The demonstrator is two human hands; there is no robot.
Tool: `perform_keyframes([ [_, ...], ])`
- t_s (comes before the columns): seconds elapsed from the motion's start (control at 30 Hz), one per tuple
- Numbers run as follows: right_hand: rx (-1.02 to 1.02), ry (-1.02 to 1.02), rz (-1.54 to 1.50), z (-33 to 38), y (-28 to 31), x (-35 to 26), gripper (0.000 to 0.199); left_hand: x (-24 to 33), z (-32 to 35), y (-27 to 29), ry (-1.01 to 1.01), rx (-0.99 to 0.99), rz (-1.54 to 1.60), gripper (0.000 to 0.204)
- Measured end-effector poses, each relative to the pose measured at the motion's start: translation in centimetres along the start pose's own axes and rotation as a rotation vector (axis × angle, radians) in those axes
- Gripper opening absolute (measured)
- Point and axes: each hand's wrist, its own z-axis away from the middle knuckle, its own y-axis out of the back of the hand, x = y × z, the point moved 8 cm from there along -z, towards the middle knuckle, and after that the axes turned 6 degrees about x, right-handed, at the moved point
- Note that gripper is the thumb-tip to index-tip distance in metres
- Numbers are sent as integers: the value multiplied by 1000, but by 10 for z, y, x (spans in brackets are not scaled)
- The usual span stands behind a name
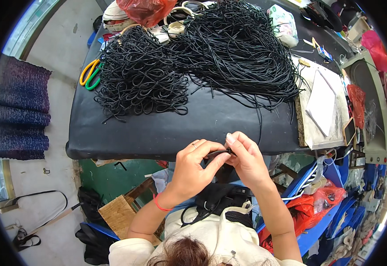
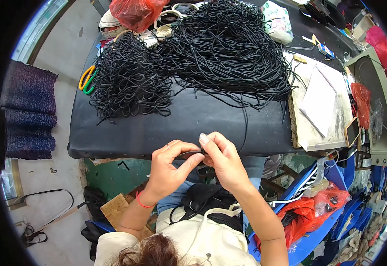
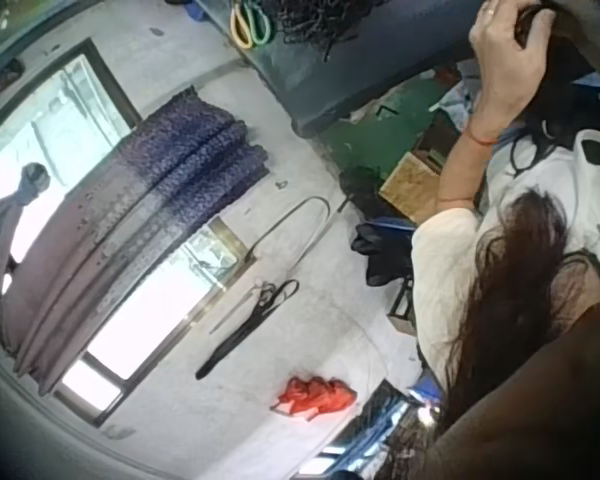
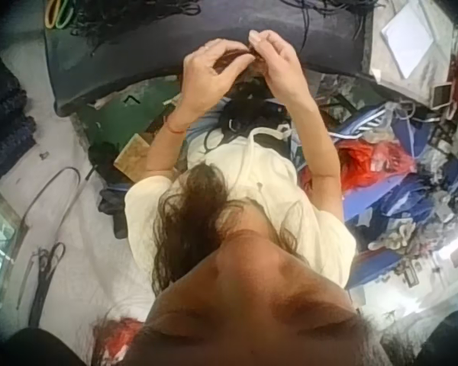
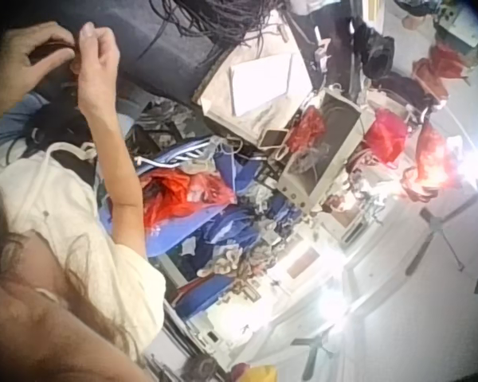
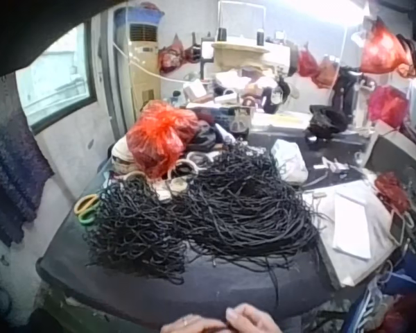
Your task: The person ties black cords into knots by hand, working through a large pile on a table. They pick up individual cords, form loops, and tighten them into knots, placing the finished items into a blue bin. The person also moves a red plastic bag and organizes the workspace during the process.
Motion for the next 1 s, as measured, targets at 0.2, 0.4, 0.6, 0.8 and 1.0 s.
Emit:
perform_keyframes([
  [0.2, 157, 337, 267, 6, 4, -22, 22, -3, 9, -14, 28, -14, 70, 12],
  [0.4, 108, 281, 195, 5, 3, -21, 22, -30, 12, -20, 312, -98, 354, 10],
  [0.6, 15, 275, 263, 6, -3, -23, 23, -32, 15, -26, 431, -166, 639, 11],
  [0.8, 246, 487, 414, 13, 2, -36, 23, -27, 18, -25, 308, -37, 460, 11],
  [1.0, 375, 495, 367, 5, 16, -35, 29, -19, 21, -28, 173, 49, 253, 10],
])
